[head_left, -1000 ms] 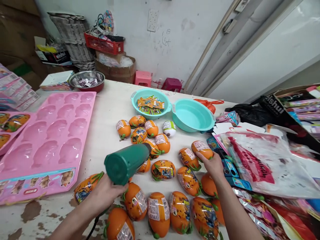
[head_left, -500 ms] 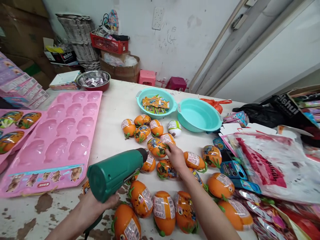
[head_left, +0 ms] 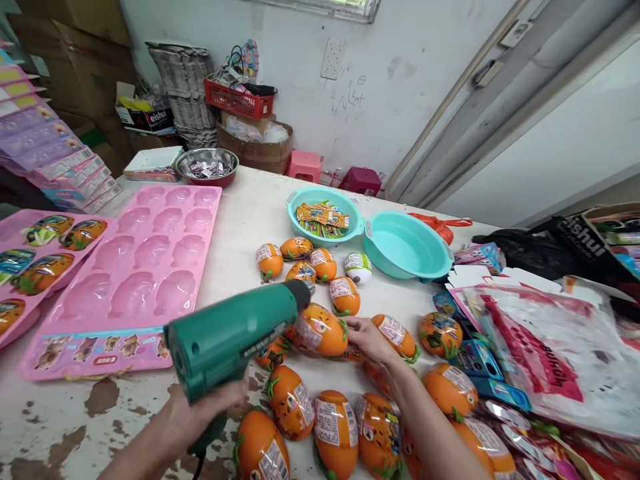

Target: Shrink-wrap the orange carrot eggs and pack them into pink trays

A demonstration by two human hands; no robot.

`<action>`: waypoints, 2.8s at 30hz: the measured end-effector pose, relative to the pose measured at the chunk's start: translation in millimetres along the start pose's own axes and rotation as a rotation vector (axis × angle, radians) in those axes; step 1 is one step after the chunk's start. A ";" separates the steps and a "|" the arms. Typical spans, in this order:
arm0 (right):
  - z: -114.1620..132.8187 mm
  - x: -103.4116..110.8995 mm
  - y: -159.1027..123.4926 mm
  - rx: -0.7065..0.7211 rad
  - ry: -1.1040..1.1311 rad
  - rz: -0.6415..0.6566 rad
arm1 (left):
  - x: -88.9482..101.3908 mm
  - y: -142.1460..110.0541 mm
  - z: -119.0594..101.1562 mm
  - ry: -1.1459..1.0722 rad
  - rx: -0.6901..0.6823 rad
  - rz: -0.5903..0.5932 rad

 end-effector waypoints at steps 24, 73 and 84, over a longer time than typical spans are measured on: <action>32.7 -56.4 106.5 0.177 -0.851 -0.599 | 21.1 91.8 -18.1 -0.055 -0.059 -0.014; 25.6 -137.3 189.6 -0.211 0.260 0.044 | 106.2 48.7 18.8 -0.105 0.006 -0.234; 55.2 -151.3 150.2 0.138 -0.290 0.289 | 119.7 53.3 8.5 -0.160 0.054 -0.212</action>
Point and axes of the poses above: each hand's wrist, its own y-axis towards the middle knuckle, its own x-axis out of the back of the hand, z = x × y, the point moved 6 cm from there along y, towards the middle knuckle, and after that the axes turned 6 degrees about y, right-handed, at the moved point
